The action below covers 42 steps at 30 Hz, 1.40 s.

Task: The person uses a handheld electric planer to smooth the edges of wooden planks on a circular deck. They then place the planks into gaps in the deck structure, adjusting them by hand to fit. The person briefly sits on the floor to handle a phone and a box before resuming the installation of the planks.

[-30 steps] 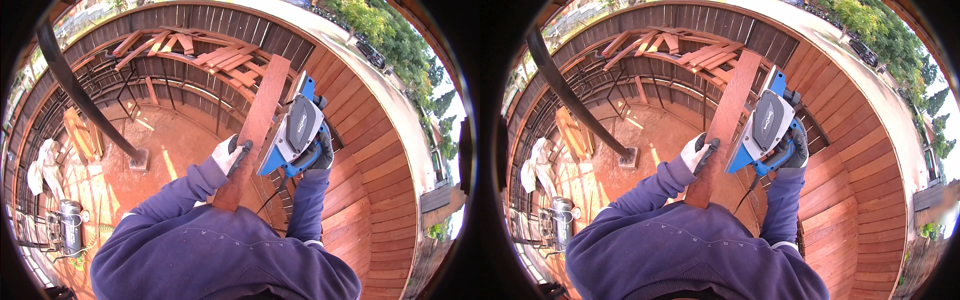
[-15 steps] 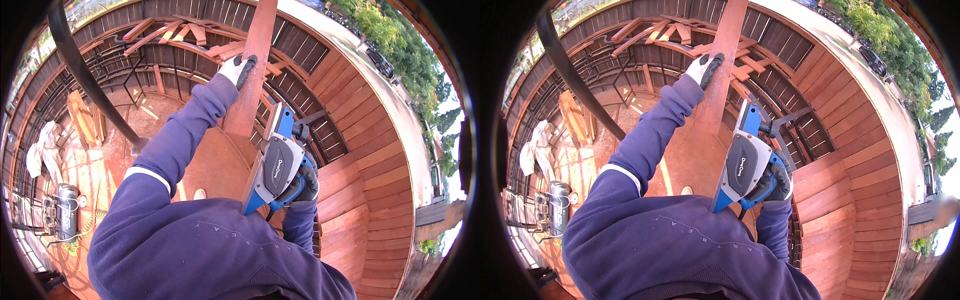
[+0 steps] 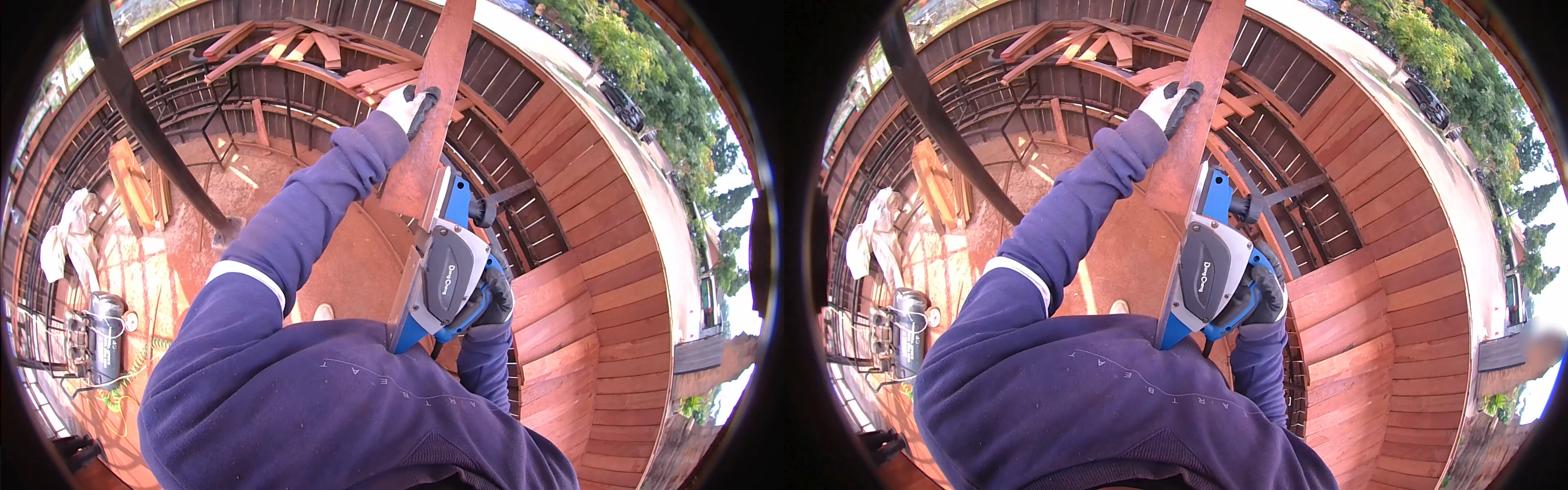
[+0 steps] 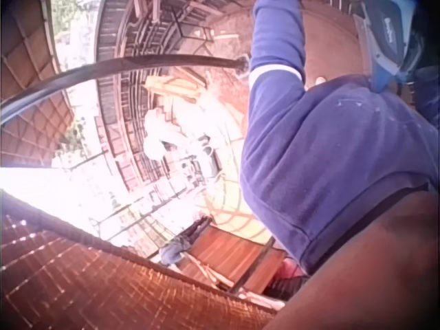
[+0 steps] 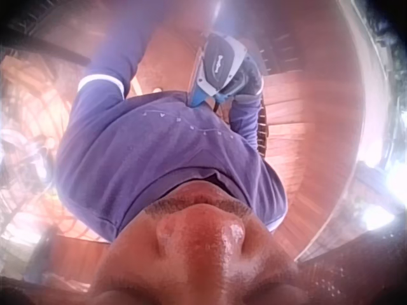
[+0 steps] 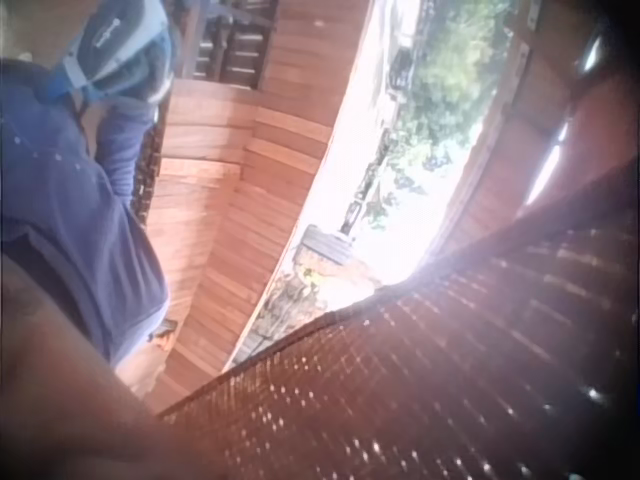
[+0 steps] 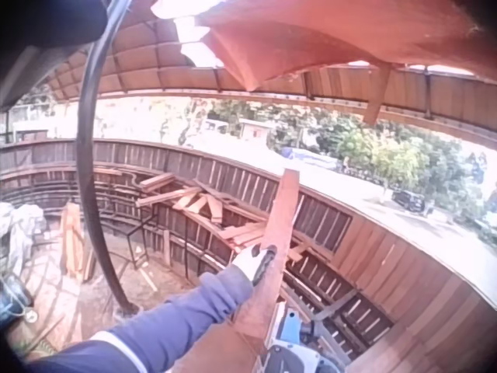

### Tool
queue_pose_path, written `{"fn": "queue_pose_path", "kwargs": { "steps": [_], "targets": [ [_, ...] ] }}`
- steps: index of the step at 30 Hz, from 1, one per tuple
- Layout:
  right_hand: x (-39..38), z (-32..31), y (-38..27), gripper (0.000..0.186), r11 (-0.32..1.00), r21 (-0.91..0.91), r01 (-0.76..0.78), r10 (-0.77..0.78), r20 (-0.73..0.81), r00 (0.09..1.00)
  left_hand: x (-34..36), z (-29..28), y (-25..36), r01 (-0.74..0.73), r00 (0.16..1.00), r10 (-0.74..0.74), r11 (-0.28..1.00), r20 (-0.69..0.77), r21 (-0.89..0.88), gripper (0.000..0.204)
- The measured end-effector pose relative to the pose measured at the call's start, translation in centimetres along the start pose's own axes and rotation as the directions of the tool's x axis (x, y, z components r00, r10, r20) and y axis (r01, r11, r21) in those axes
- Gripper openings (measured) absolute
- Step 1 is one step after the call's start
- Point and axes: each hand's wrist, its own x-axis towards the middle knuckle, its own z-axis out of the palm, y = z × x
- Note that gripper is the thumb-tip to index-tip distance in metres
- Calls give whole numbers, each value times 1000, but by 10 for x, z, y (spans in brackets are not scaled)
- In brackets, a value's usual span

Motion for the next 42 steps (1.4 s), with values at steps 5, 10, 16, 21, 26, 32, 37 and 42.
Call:
{"fn": "queue_pose_path", "kwargs": {
  "steps": [5,10,16,21,26,32,37,42],
  "targets": [
    [2,16,8,42,999,-29,31,-35,-139,990,8,0,-21,-50,998,47,997,-47,-55,54],
    [0,10,1,41,999,-4,33,-33,-69,997,-22,7,18,111,994,-111,992,7,-61,54],
    [0,3,3,40,999,14,46,-46,13,999,-34,12,3,39,999,-40,999,-26,-29,53],
    [0,-9,3,40,997,60,49,-51,29,998,-60,19,15,106,994,-102,990,46,-94,44],
    [0,5,2,42,998,8,68,-68,14,998,-76,22,-4,15,999,-13,996,30,-86,48],
    [-2,-1,-2,42,995,29,94,-95,28,995,-104,23,13,69,995,-61,993,81,-93,44],
    [-3,-1,-3,41,991,32,131,-132,18,991,-127,22,15,42,995,-27,986,94,-160,42],
    [-3,0,-5,40,988,49,148,-149,19,989,-151,21,3,81,982,-49,982,183,-173,32]
  ]
}}
